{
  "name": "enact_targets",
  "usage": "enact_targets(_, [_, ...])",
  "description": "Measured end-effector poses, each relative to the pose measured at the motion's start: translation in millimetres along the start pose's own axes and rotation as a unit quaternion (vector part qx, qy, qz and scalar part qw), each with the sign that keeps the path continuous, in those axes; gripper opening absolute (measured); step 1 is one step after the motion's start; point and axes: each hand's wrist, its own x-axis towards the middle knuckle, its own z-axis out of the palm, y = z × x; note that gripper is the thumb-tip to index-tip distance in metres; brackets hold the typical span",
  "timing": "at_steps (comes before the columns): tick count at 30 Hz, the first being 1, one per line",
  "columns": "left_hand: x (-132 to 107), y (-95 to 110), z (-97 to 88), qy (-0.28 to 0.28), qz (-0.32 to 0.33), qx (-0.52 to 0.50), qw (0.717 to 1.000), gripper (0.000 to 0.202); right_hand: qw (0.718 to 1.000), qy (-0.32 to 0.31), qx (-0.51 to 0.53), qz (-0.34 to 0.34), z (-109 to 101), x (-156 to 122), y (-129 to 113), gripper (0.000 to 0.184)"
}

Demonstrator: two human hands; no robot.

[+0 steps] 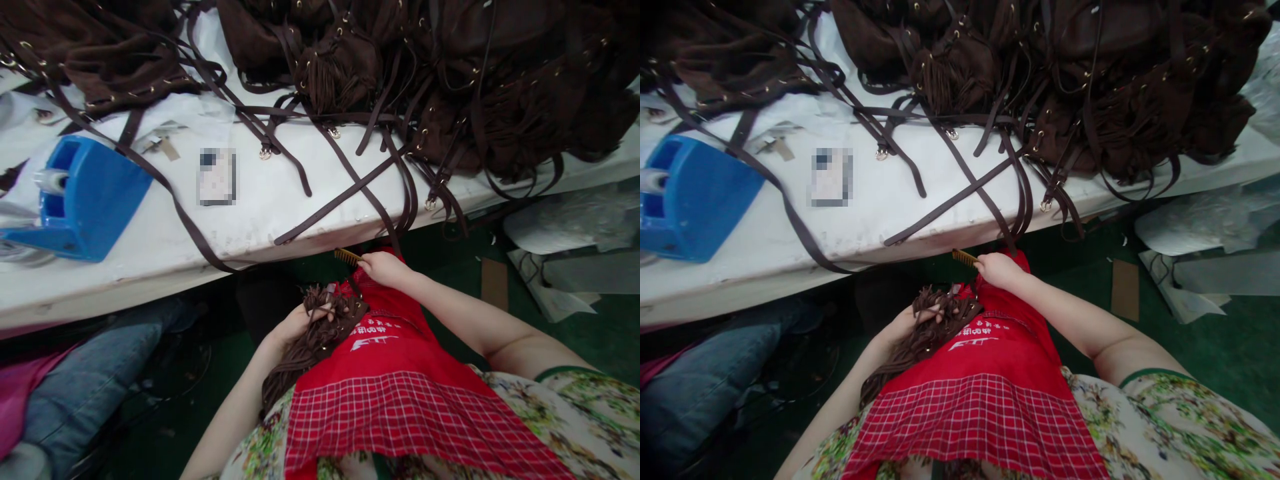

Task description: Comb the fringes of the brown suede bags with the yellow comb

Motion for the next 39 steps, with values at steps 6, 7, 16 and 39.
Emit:
enact_targets(6, [4, -2, -1.4, 0.008, -0.029, -0.042, 0.999, 0.014, 0.985, -0.008, 0.076, -0.156, -14, -40, -41, 0.035])
enact_targets(7, [4, -3, -2.1, 0.008, -0.037, -0.044, 0.998, 0.013, 0.985, -0.009, 0.049, -0.165, -14, -43, -47, 0.033])
enact_targets(16, [11, -5, -2.7, 0.0, -0.017, -0.048, 0.999, 0.02, 0.974, -0.028, -0.087, -0.208, -6, -23, -53, 0.034])
enact_targets(39, [-2, 1, -18.1, 0.264, 0.058, 0.159, 0.95, 0.036, 0.982, 0.047, 0.154, -0.095, -14, -7, -5, 0.037])
